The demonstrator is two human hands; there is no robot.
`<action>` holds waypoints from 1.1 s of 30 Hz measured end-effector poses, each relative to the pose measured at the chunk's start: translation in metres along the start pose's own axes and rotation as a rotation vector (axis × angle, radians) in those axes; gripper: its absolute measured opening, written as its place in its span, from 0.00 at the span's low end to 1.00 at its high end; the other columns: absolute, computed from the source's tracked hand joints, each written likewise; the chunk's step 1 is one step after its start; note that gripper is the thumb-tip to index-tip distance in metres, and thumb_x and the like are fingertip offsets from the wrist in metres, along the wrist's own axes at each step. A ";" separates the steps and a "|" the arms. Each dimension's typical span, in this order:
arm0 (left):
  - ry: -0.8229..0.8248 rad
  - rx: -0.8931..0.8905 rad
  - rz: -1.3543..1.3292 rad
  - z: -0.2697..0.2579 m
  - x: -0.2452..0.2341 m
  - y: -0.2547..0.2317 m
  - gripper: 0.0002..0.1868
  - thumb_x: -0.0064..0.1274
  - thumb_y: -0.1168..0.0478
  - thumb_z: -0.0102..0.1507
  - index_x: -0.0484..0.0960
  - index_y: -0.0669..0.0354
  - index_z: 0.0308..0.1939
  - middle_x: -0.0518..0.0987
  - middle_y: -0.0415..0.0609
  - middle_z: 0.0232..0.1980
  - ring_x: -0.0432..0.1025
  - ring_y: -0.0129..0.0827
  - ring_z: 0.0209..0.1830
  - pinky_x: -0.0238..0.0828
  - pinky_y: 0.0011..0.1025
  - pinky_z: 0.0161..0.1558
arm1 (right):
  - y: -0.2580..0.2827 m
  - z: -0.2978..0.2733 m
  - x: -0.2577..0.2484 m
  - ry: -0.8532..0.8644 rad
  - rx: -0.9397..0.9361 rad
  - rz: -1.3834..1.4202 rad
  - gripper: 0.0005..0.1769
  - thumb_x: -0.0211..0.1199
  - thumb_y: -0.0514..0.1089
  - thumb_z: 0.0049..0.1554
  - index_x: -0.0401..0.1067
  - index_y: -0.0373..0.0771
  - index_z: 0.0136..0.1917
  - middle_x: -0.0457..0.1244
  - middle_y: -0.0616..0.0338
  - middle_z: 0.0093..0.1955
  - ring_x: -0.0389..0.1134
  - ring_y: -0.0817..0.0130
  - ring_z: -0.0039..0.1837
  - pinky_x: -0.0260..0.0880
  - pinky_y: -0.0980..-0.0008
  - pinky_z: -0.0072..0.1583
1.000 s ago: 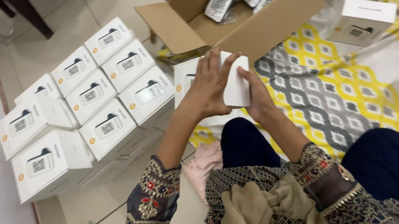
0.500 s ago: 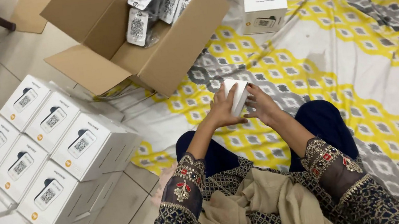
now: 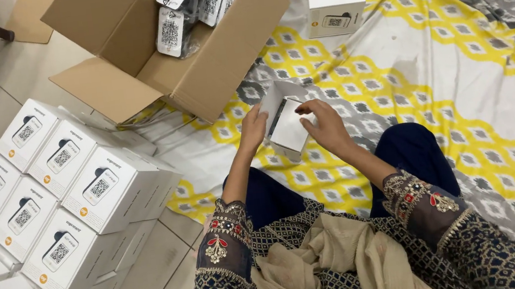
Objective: The person packages electronic devices from a bulk cardboard container into individual retail boxes.
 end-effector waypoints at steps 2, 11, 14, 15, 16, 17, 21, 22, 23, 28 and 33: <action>-0.006 0.010 0.017 -0.001 -0.003 -0.008 0.19 0.47 0.60 0.66 0.78 0.64 0.60 0.83 0.64 0.52 0.77 0.54 0.54 0.70 0.39 0.56 | 0.028 0.010 0.006 0.129 -0.193 -0.133 0.22 0.66 0.40 0.55 0.70 0.42 0.64 0.65 0.55 0.64 0.65 0.56 0.69 0.63 0.59 0.70; -0.063 0.059 0.102 0.006 -0.025 -0.050 0.20 0.51 0.59 0.67 0.77 0.68 0.61 0.81 0.68 0.54 0.76 0.58 0.55 0.71 0.40 0.54 | 0.066 0.030 0.024 0.581 -0.511 -0.603 0.51 0.81 0.50 0.35 0.64 0.45 0.70 0.57 0.55 0.70 0.55 0.54 0.73 0.49 0.45 0.74; -0.039 0.012 0.093 -0.001 -0.034 -0.093 0.21 0.49 0.59 0.67 0.78 0.68 0.61 0.82 0.68 0.52 0.77 0.58 0.54 0.71 0.39 0.54 | 0.051 0.023 0.026 0.555 -0.548 -0.699 0.47 0.81 0.50 0.37 0.66 0.46 0.67 0.58 0.56 0.68 0.56 0.54 0.74 0.52 0.49 0.75; -0.025 -0.024 0.078 -0.003 -0.035 -0.102 0.21 0.48 0.59 0.68 0.78 0.68 0.62 0.82 0.68 0.51 0.77 0.57 0.52 0.72 0.38 0.53 | 0.041 0.020 0.029 0.557 -0.531 -0.774 0.45 0.80 0.51 0.39 0.66 0.46 0.67 0.59 0.56 0.67 0.56 0.55 0.74 0.52 0.51 0.76; -0.026 -0.027 0.078 0.001 -0.033 -0.097 0.21 0.48 0.59 0.68 0.78 0.68 0.62 0.82 0.68 0.51 0.77 0.57 0.52 0.72 0.38 0.53 | 0.036 0.015 0.029 0.560 -0.532 -0.772 0.45 0.80 0.51 0.39 0.66 0.46 0.67 0.59 0.56 0.67 0.56 0.55 0.74 0.52 0.51 0.76; -0.040 0.005 0.038 0.004 -0.032 -0.094 0.22 0.50 0.59 0.66 0.77 0.68 0.62 0.82 0.67 0.52 0.78 0.55 0.53 0.71 0.38 0.55 | 0.027 0.010 0.030 0.584 -0.486 -0.752 0.47 0.81 0.52 0.37 0.66 0.47 0.67 0.59 0.55 0.66 0.56 0.55 0.73 0.53 0.51 0.75; -0.082 0.163 0.033 0.031 -0.041 -0.082 0.23 0.56 0.60 0.64 0.78 0.70 0.60 0.82 0.67 0.56 0.77 0.53 0.58 0.68 0.38 0.59 | -0.007 -0.014 0.028 0.694 -0.344 -0.742 0.59 0.83 0.54 0.31 0.61 0.49 0.73 0.55 0.52 0.69 0.54 0.53 0.75 0.54 0.51 0.73; -0.080 0.162 0.030 0.041 -0.051 -0.073 0.23 0.56 0.60 0.64 0.78 0.70 0.60 0.82 0.67 0.56 0.77 0.53 0.58 0.68 0.38 0.59 | -0.016 -0.020 0.026 0.696 -0.340 -0.743 0.59 0.83 0.54 0.31 0.61 0.49 0.73 0.55 0.52 0.69 0.54 0.53 0.75 0.54 0.51 0.73; -0.097 0.126 0.109 0.052 -0.061 -0.062 0.23 0.57 0.60 0.64 0.79 0.68 0.60 0.81 0.66 0.57 0.76 0.53 0.59 0.68 0.39 0.60 | -0.021 -0.021 0.019 0.616 -0.331 -0.649 0.61 0.83 0.56 0.31 0.59 0.46 0.74 0.52 0.47 0.72 0.52 0.49 0.75 0.55 0.49 0.71; -0.166 0.000 0.645 0.051 -0.105 -0.100 0.27 0.54 0.67 0.62 0.73 0.67 0.67 0.77 0.66 0.61 0.71 0.56 0.64 0.66 0.43 0.64 | -0.031 -0.029 0.000 0.456 -0.229 -0.455 0.65 0.83 0.59 0.33 0.53 0.43 0.76 0.47 0.41 0.77 0.48 0.41 0.77 0.55 0.48 0.73; -0.244 0.531 0.868 0.009 -0.043 -0.131 0.33 0.49 0.76 0.57 0.67 0.67 0.69 0.64 0.68 0.72 0.65 0.59 0.69 0.64 0.45 0.70 | -0.037 -0.023 0.001 0.477 -0.119 -0.557 0.68 0.83 0.61 0.30 0.53 0.45 0.77 0.49 0.44 0.76 0.48 0.45 0.77 0.55 0.53 0.74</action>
Point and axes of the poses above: each hand's wrist, its own z-axis towards the middle knuckle, its own x-axis out of the palm, y = z × x, the point moved 8 cm from there along z, towards the middle knuckle
